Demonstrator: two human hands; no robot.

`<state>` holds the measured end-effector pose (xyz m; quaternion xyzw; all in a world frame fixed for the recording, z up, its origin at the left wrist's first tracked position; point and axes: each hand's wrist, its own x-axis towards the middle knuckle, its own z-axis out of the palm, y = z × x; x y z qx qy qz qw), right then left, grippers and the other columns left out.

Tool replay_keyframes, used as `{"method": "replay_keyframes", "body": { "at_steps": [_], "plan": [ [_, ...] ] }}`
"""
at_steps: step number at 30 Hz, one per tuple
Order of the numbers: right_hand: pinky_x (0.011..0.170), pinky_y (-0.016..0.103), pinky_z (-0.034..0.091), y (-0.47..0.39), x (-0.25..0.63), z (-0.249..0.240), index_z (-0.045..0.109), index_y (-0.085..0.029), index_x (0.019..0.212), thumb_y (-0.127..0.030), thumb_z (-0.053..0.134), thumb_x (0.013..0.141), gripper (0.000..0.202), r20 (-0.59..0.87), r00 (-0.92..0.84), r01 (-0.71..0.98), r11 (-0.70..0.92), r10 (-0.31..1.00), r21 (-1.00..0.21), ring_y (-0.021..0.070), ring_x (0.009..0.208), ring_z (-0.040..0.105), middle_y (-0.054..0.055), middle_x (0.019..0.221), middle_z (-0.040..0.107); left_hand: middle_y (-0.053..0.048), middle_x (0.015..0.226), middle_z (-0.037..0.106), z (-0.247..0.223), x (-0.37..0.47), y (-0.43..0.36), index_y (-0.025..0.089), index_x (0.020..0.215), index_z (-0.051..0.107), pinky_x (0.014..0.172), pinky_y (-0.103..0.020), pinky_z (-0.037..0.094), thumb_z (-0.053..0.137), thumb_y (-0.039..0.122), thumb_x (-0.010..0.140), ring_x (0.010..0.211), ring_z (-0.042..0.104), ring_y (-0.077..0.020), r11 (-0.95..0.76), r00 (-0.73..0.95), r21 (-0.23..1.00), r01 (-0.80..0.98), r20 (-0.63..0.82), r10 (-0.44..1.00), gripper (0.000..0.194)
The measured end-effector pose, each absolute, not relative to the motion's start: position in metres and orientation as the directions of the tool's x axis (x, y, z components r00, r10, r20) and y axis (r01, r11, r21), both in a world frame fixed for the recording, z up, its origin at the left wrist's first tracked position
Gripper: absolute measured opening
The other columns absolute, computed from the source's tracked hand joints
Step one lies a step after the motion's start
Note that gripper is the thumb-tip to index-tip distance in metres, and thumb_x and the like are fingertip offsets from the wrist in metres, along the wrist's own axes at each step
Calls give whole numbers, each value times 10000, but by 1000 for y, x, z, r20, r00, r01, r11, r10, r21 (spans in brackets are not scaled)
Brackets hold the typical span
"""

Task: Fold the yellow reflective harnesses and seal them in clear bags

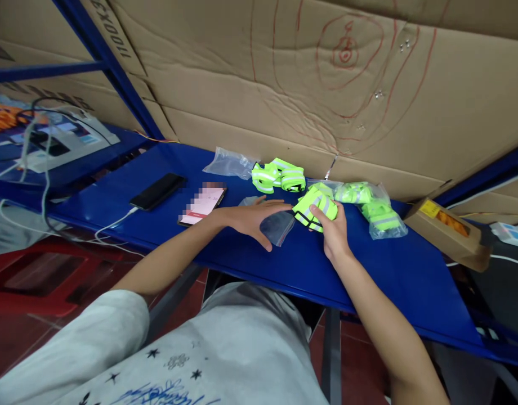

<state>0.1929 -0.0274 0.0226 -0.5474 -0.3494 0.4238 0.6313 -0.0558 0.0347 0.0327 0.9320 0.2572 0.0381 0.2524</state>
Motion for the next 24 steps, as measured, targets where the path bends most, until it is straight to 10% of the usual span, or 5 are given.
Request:
{"method": "replay_keyframes", "body": {
  "at_steps": [7, 15, 24],
  "plan": [
    [543, 314, 610, -26, 195, 21, 599, -260, 1143, -483, 998, 529, 766, 3, 404, -111, 52, 915, -992, 217, 796, 708, 21, 1016, 730, -177, 1677, 424, 32, -51, 26, 265, 1645, 302, 1303, -606, 188, 836, 744, 715, 1590, 340, -373, -766, 848, 450, 459, 36, 529, 1174],
    [664, 320, 620, -26, 194, 13, 619, -258, 1159, -454, 1000, 559, 738, 46, 402, -71, 82, 914, -994, 206, 869, 712, 20, 1068, 740, -219, 1726, 327, 26, -48, 24, 216, 1550, 430, 1337, -616, 44, 800, 665, 820, 1667, 181, -354, -778, 850, 414, 473, 19, 527, 933],
    [636, 306, 605, -28, 193, 13, 627, -261, 1189, -447, 1002, 567, 749, 49, 394, -71, 83, 918, -994, 210, 873, 702, 22, 1079, 746, -170, 1596, 524, 28, -53, 28, 243, 1602, 358, 1317, -599, 89, 822, 613, 830, 1528, 439, -368, -770, 775, 365, 523, 171, 608, 974]
  ]
}}
